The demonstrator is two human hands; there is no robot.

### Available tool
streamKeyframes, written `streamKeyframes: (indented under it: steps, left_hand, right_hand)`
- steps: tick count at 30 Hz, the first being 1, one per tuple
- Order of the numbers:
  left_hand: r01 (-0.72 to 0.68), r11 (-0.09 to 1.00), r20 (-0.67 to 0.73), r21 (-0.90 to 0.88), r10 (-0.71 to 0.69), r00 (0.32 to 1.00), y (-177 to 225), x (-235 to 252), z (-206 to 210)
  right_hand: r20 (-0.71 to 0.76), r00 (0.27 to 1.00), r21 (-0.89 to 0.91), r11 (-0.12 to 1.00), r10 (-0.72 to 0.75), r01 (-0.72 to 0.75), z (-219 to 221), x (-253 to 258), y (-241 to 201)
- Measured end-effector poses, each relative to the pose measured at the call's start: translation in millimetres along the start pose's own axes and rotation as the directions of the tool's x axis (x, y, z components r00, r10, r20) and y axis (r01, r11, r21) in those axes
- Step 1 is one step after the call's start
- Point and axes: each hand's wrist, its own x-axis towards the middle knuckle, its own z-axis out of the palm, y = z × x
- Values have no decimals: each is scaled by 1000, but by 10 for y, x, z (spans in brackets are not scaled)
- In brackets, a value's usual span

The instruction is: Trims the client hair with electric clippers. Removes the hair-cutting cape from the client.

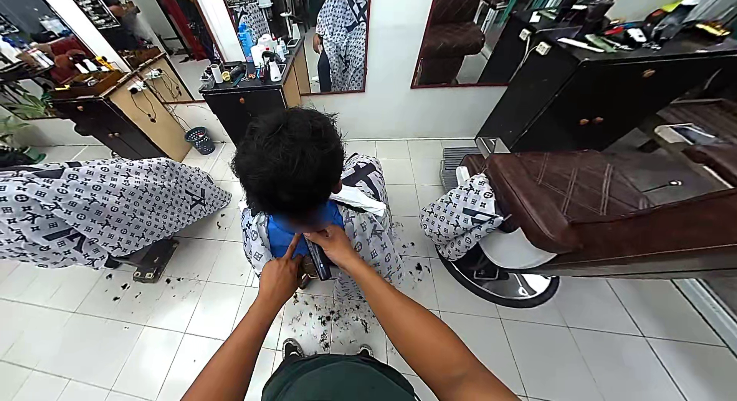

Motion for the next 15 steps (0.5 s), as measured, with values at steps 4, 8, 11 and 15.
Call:
streamKeyframes:
  steps: [4,8,11,15]
  left_hand:
    - [-4,1000,13,2,4,1000,-5,-6,-17]
    - [-2,1000,7,11,2,1000,3,-6,-15]
    - [-13,1000,14,19,13,1000,1,-8,-13]
    - [-12,1000,38,22,11,999,3,-13,-57]
  right_hand:
    - [-25,995,-43,995,92,-93,-5,9,16]
    - [-8,1000,89,996,-21,22,-7,-43,-28]
    - [13,999,17,999,41,-41,-68,-30,-43]
    - [46,997,33,998,58,-59,-142,5,-35]
